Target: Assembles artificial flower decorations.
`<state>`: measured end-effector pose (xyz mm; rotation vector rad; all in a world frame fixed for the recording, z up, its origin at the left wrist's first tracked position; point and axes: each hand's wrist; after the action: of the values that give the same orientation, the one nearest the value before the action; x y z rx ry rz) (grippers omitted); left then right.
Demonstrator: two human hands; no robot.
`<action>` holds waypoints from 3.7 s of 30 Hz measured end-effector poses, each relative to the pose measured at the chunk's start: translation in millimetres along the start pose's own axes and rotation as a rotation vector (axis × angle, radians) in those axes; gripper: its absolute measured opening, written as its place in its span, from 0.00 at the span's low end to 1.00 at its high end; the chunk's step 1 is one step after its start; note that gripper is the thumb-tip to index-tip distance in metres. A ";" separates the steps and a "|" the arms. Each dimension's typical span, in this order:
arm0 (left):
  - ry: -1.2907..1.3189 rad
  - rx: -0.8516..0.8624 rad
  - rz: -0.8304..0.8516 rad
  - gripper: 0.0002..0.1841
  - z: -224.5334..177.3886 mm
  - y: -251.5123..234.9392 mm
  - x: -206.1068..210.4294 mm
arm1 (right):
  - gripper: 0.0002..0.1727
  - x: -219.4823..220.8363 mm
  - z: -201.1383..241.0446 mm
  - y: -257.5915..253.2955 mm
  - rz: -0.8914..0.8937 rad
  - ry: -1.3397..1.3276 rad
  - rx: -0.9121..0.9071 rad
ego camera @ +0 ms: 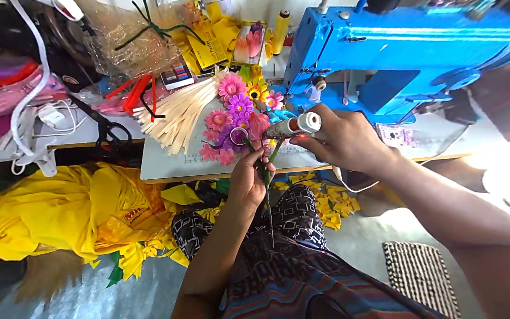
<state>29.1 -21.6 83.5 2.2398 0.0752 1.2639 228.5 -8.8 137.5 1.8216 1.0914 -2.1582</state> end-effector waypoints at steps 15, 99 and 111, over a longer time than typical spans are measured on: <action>0.034 -0.031 0.028 0.05 -0.3 -1.3 0.7 | 0.27 -4.2 -0.9 -0.6 0.027 -0.006 0.004; -0.155 0.339 0.039 0.13 -15.5 14.6 -23.2 | 0.28 91.5 -135.8 31.2 -0.156 -0.167 1.136; -0.093 0.387 0.080 0.12 -21.2 -1.3 -22.7 | 0.19 43.1 -17.5 66.0 -0.219 -0.513 0.822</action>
<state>-0.2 -18.2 73.7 2.6510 0.2137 1.2708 264.9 -32.0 69.2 1.1958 0.3011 -3.2641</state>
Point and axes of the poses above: each hand's wrist, its own y-axis away from the middle knuckle, its own x-axis out of the palm, z = x × y, and after that the axes turned 6 degrees about y, right-handed
